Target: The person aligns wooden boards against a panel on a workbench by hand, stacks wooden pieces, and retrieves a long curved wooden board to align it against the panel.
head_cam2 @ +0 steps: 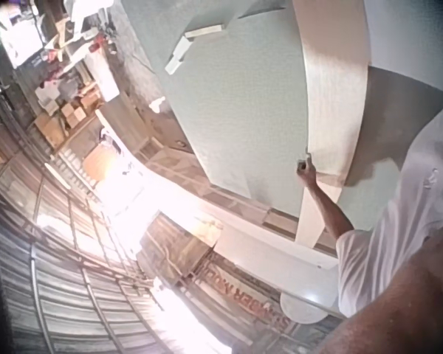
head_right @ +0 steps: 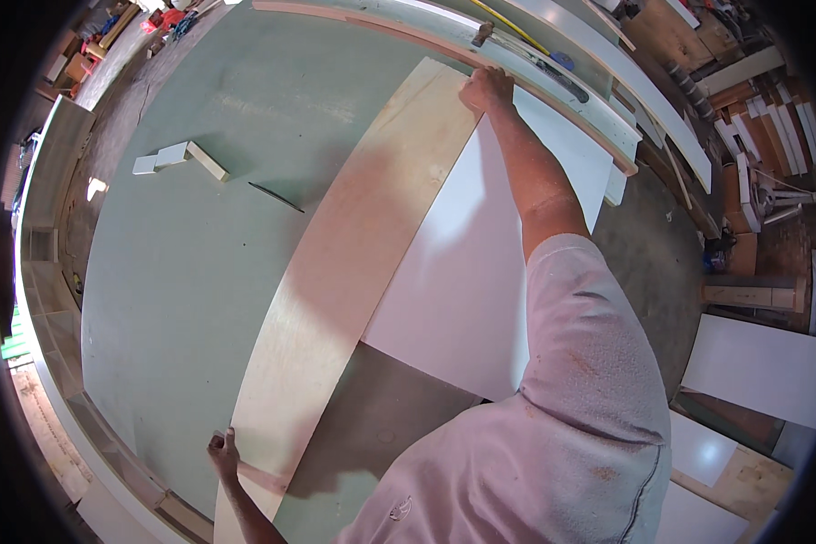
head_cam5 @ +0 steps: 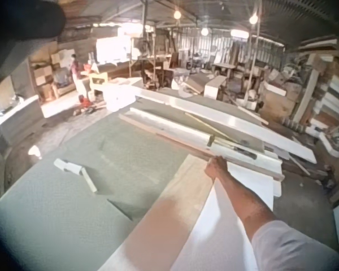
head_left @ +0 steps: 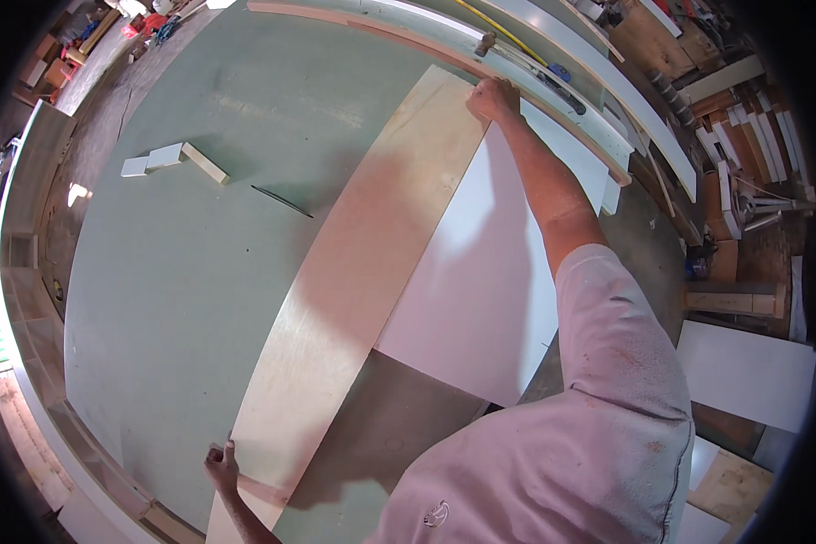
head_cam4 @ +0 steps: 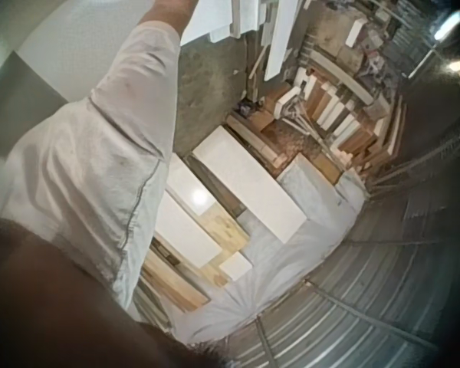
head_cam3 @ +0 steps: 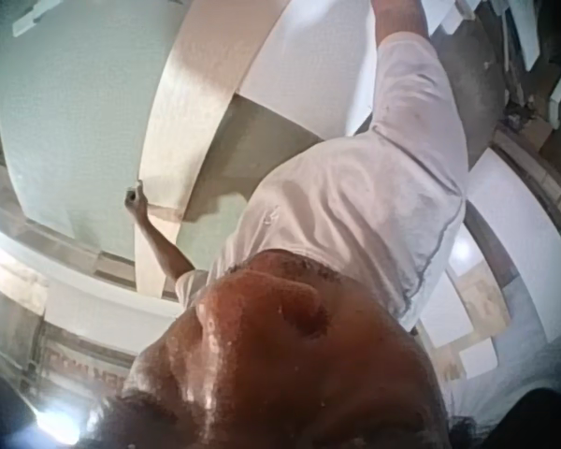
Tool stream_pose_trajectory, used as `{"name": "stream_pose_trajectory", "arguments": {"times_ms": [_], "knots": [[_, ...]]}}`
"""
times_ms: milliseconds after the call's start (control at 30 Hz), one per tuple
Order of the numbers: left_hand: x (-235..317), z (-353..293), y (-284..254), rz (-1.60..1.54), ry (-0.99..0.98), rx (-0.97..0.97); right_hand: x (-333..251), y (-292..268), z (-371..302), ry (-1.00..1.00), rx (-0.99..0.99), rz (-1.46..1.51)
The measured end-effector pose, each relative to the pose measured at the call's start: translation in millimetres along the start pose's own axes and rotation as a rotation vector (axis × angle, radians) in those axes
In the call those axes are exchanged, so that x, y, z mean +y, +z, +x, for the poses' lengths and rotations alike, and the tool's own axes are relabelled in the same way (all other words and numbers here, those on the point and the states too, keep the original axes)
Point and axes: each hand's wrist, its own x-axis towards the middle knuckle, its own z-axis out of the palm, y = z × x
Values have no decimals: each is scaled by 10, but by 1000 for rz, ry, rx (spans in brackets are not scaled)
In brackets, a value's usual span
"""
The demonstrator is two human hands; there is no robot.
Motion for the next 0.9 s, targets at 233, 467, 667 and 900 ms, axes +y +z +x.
{"name": "stream_pose_trajectory", "arguments": {"times_ms": [233, 467, 667, 900], "knots": [[262, -184, 85, 91, 6, 171, -438, 71, -382, -355, 366, 214], [374, -139, 146, 64, -20, 180, -995, 258, -858, -655, 247, 356], [441, -79, 154, 83, -147, 129, -957, 218, -860, -575, 214, 231], [712, -79, 254, 128, -104, 182, -886, 206, -692, -519, 88, 165]]}}
